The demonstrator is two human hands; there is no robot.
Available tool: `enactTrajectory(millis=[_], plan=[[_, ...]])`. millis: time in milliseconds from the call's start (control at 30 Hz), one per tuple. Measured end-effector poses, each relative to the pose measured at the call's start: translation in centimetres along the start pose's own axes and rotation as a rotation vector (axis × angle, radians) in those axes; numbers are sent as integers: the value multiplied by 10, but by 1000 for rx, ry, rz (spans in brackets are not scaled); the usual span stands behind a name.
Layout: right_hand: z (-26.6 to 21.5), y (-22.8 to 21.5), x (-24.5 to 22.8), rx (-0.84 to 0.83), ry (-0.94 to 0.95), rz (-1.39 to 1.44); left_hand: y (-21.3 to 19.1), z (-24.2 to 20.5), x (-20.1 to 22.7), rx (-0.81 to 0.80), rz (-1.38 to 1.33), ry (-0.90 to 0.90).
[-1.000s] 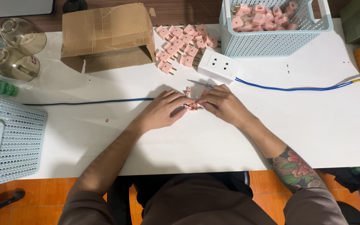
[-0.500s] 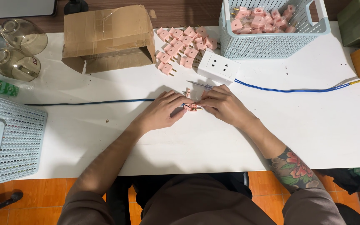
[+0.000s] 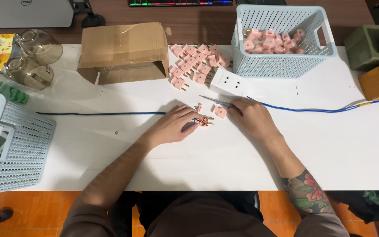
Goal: The person assembles pink electrical plug adapters by hand on a white table. They pick up the plastic components, align them, and use a screwdriver to tighten the internal screws, securing the parts together. The completed adapters are placed on the table next to a pile of similar items.
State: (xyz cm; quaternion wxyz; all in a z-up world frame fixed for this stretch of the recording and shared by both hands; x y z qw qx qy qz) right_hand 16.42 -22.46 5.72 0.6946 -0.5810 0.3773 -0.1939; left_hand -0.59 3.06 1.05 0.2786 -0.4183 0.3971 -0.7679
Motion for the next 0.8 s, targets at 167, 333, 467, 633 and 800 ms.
enactTrajectory(millis=[167,333,467,633,800], plan=[[2,-5,1,57,14,91,-3,1,3,1,-5,-1],[21,11,25,144,11,551,-5,0,2,21,-15,-2],[38,1,18,272,-155,1098,-3,0,-1,33,-6,23],[20,-4,-24,253,-351,1124,2,-2,-3,80,14,46],[3,12,-37,167,-390,1120,2,-1,-4,55,-15,35]])
Point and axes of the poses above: each hand's wrist, its own z-axis towards the middle knuckle, its own y-axis out of the palm, x = y × z, the point moved 1 cm from there along z, towards the middle knuckle, and after that the axes turned 8 degrees about y, right-handed, at the moved point
